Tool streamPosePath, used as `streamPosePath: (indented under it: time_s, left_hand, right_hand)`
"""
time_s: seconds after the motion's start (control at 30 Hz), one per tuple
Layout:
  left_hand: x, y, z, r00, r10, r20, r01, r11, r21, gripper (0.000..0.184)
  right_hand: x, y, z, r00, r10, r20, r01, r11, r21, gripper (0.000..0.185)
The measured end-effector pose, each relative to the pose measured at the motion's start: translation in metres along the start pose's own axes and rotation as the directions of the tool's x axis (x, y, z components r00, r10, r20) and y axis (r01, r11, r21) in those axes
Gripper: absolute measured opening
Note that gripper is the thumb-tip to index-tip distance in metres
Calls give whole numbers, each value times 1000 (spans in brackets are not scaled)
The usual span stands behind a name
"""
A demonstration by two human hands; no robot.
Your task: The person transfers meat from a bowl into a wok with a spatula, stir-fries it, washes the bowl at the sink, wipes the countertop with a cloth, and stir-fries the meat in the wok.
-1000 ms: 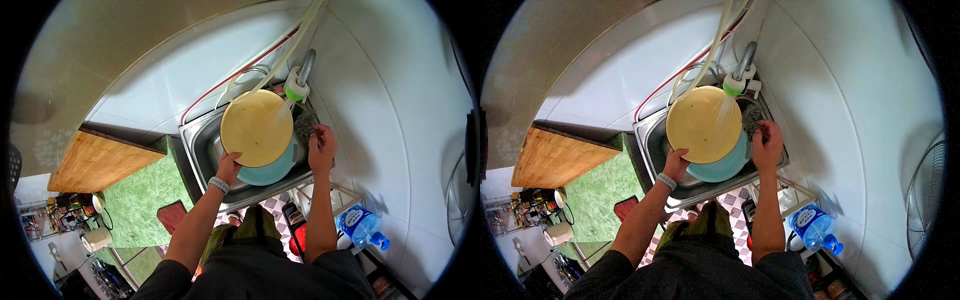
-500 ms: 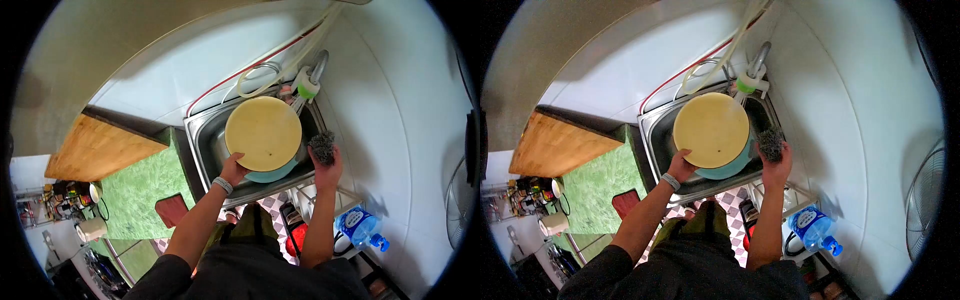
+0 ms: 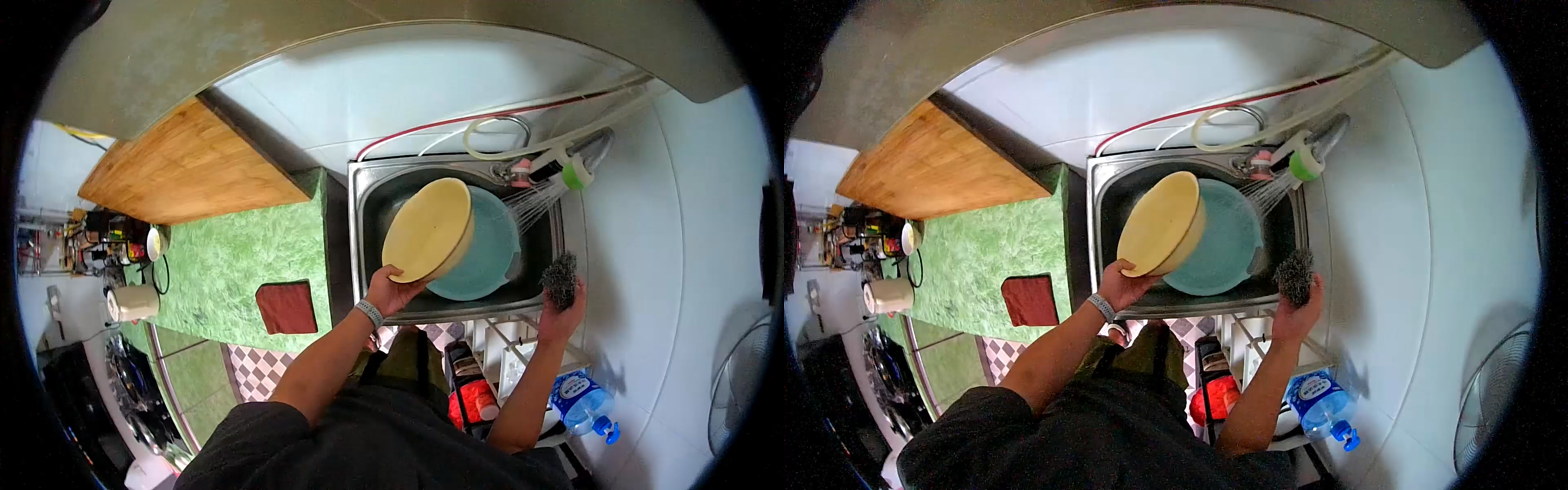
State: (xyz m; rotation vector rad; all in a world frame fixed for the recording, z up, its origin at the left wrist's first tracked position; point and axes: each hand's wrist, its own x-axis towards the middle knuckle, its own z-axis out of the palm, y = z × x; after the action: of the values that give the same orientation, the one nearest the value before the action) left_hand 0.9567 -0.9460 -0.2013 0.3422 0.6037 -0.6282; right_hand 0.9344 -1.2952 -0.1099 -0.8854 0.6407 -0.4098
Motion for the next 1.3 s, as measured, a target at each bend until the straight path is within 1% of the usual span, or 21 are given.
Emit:
streamPosePath:
  time_s: [0.03,0.13,0.23,0.37,0.47,0.53,0.57,0.63,0.7,0.73,0.77,0.83,0.9,0.93,1.0,1.03,1.1,1.13,1.2,1.23,1.3]
  left_hand:
    - [-3,1,-3,1000,13,2,-13,1000,-12,58]
    - [-7,2,-12,981,2,194,53,959,-278,63]
    - [-10,0,-13,975,28,222,57,928,-368,62]
    - [-10,-2,-3,972,33,231,62,919,-390,60]
    - [1,-6,12,984,-11,177,60,959,-277,57]
    - [10,-8,31,996,-84,41,84,996,-4,58]
    - [14,-11,40,994,-98,51,97,995,4,58]
    - [20,-17,61,995,-59,-84,85,927,365,59]
    - [33,-28,73,996,-53,-69,79,880,468,67]
    - [37,-32,83,998,3,-68,37,812,583,67]
    - [40,-34,91,997,59,-58,-3,725,689,68]
    - [44,-36,101,1000,16,7,-16,718,696,68]
    - [52,-37,109,998,64,31,-68,737,672,66]
    - [59,-38,106,998,53,29,-59,725,686,66]
    - [74,-38,99,994,104,36,-105,809,578,58]
    - [75,-37,100,995,94,34,-96,801,591,58]
    - [77,-34,101,991,115,76,-137,854,502,46]
    - [75,-34,104,992,105,74,-128,848,514,46]
    - [74,-30,112,982,189,-1,-154,801,578,40]
    - [74,-28,110,983,185,-3,-149,798,584,40]
    - [74,-21,103,983,176,-43,-104,743,661,40]
  right_hand:
    - [-1,-1,1,1000,6,0,-6,1000,-29,30]
    - [-6,-6,8,1000,6,22,-5,998,-65,30]
    - [-7,-11,13,1000,-16,22,18,996,-88,30]
    - [-13,-25,24,998,-66,6,66,992,-103,26]
    - [-25,-43,40,987,-147,67,156,977,-149,22]
    - [-26,-48,41,975,-198,105,213,963,-162,22]
    - [-27,-50,41,962,-229,150,253,952,-173,21]
    - [-29,-53,44,963,-229,145,255,945,-203,19]
    - [-24,-46,44,920,-320,228,391,797,-460,20]
    - [-24,-42,49,906,-331,265,423,737,-527,26]
    - [-24,-38,56,906,-344,246,423,737,-527,26]
    - [-23,-32,71,879,-270,394,476,561,-678,35]
    - [7,-6,63,700,-296,650,714,287,-639,40]
    - [15,3,67,709,-307,635,705,294,-645,40]
    - [27,22,77,633,-160,758,773,84,-628,48]
    - [32,32,78,643,-170,747,765,90,-638,48]
    - [38,52,79,615,60,787,778,-210,-592,59]
    - [34,70,77,625,51,779,770,-205,-604,59]
    - [19,102,77,651,144,745,740,97,-666,66]
    - [5,99,86,657,140,741,735,100,-670,66]
    - [-19,89,101,586,182,789,734,292,-613,71]
